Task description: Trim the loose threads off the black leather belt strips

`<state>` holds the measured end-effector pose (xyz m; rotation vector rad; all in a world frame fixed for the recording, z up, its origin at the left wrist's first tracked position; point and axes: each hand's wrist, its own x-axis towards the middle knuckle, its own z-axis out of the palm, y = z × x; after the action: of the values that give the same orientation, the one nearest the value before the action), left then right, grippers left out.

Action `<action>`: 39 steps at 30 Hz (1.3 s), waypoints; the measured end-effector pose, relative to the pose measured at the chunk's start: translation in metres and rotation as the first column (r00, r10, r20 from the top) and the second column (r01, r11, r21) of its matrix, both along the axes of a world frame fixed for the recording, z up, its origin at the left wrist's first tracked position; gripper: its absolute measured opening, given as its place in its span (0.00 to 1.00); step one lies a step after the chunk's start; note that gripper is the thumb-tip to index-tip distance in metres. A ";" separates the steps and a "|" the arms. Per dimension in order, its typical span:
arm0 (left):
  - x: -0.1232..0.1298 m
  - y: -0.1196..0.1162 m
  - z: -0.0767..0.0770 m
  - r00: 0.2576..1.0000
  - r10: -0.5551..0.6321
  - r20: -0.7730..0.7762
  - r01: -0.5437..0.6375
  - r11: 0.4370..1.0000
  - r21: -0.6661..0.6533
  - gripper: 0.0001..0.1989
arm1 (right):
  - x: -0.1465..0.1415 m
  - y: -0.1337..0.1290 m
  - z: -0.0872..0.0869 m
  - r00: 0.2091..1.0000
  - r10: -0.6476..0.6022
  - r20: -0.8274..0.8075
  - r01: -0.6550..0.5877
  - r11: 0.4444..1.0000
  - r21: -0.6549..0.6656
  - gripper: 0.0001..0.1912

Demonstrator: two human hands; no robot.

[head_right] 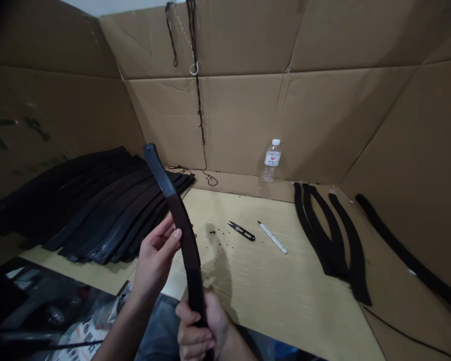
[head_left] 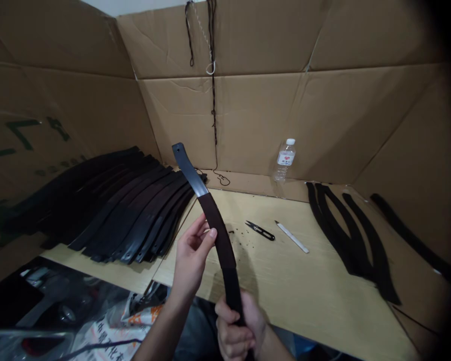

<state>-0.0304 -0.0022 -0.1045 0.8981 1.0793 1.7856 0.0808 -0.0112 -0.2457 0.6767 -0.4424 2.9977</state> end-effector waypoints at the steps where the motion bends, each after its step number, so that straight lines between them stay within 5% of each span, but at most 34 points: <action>1: 0.000 0.000 0.001 1.000 0.004 0.000 -0.004 1.000 -0.007 0.24 | -0.001 -0.003 -0.003 1.000 -0.002 -0.004 0.002 1.000 -0.006 0.29; 11: 0.000 -0.007 0.004 0.999 -0.010 -0.037 0.010 1.000 -0.008 0.16 | 0.002 -0.012 0.002 1.000 -0.019 0.001 0.019 1.000 0.016 0.26; 15: -0.002 -0.005 0.004 0.999 -0.025 -0.033 0.023 0.999 -0.046 0.20 | 0.006 -0.013 0.020 0.940 -0.234 0.248 0.216 0.972 0.097 0.28; 17: -0.002 -0.006 0.005 0.999 -0.003 -0.051 -0.001 0.997 -0.072 0.26 | 0.006 -0.014 0.033 0.774 -0.475 0.418 0.412 0.880 0.238 0.31; 19: -0.001 -0.006 0.006 0.997 0.018 -0.080 -0.025 0.996 -0.084 0.30 | 0.004 -0.014 0.047 0.450 -0.694 0.562 0.524 0.715 0.462 0.34; 21: 0.000 -0.006 0.006 0.995 0.033 -0.096 -0.041 0.995 -0.086 0.31 | 0.003 -0.013 0.057 0.117 -0.801 0.587 0.477 0.564 0.674 0.37; 23: -0.001 -0.004 0.005 0.993 0.052 -0.106 -0.062 0.993 -0.096 0.30 | 0.002 -0.011 0.064 -0.059 -0.842 0.536 0.372 0.479 0.795 0.39; 26: -0.005 0.002 0.003 0.985 0.105 -0.135 -0.116 0.990 -0.076 0.23 | 0.000 -0.005 0.068 -0.087 -0.896 0.436 0.277 0.398 0.874 0.40; 31: -0.026 0.022 0.022 0.981 0.155 -0.115 -0.148 0.987 0.061 0.19 | 0.005 0.011 0.066 -0.152 -0.980 0.129 0.285 0.081 0.955 0.32; 39: -0.120 0.112 0.119 0.808 0.551 -0.209 -0.457 0.810 0.368 0.18 | 0.025 0.022 0.047 -0.165 -0.979 0.123 0.365 0.055 0.929 0.29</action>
<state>-0.1508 0.1098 0.0142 1.1799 1.3653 2.3653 0.1057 0.0110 -0.1990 -1.0103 -1.3240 1.4335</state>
